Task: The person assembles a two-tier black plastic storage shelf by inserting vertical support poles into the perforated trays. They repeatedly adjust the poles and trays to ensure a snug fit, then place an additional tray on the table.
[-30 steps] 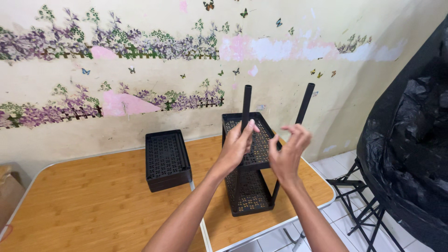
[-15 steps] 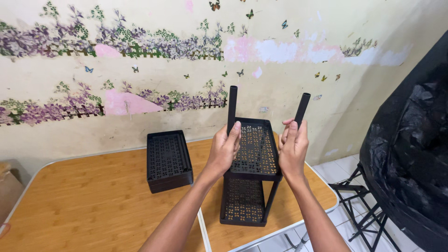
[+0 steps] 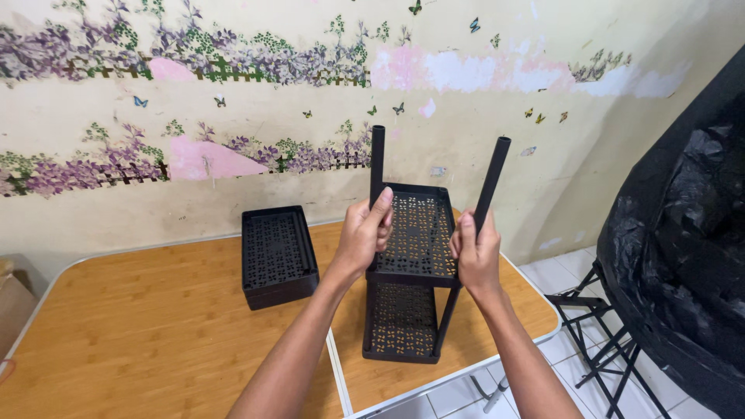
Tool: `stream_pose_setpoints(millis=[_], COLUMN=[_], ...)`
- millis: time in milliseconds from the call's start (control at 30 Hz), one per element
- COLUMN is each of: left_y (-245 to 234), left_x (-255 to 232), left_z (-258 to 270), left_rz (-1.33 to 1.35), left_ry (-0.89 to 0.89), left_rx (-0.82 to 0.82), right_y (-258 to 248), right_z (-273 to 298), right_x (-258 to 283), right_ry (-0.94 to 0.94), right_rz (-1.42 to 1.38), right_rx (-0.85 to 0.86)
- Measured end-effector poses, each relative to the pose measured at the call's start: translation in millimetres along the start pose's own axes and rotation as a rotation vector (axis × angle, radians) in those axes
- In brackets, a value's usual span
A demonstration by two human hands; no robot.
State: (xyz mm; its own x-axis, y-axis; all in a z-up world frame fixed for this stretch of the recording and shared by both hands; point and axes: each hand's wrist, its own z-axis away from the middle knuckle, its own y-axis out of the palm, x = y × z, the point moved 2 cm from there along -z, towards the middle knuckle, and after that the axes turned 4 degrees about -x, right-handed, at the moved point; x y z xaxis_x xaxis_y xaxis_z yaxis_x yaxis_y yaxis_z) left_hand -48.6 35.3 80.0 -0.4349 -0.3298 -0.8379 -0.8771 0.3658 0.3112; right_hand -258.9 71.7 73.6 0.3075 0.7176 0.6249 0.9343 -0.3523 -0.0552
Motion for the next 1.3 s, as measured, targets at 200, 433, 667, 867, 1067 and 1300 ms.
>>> stream_pose_setpoints(millis=[200,433,667,867,1067,1300], left_y=[0,7,20,32,31,27], left_x=[-36,-101,-93,-89,-85,-81], left_z=[-11,-59,-62,-58,-63,-69], left_rz=[-0.140,0.103,0.057,-0.437,-0.208,-0.035], left_ry=[0.124,0.076,0.214,0.597,0.473,0.391], left_rx=[0.043,0.198,-0.016,-0.455,-0.286,-0.161], right_y=[2,5,9,11,8,9], right_z=[33,38,42,51,34,-54], right_x=[-12,-9,-23,-29,-6,70], right_ry=[-0.105,-0.255,-0.169,-0.108,0.026,0.058], right_rz=[0.290,0.216,0.190,0.178,0.174,-0.232], right_rx=[0.120,0.133,0.047,-0.015,0.041,-0.041])
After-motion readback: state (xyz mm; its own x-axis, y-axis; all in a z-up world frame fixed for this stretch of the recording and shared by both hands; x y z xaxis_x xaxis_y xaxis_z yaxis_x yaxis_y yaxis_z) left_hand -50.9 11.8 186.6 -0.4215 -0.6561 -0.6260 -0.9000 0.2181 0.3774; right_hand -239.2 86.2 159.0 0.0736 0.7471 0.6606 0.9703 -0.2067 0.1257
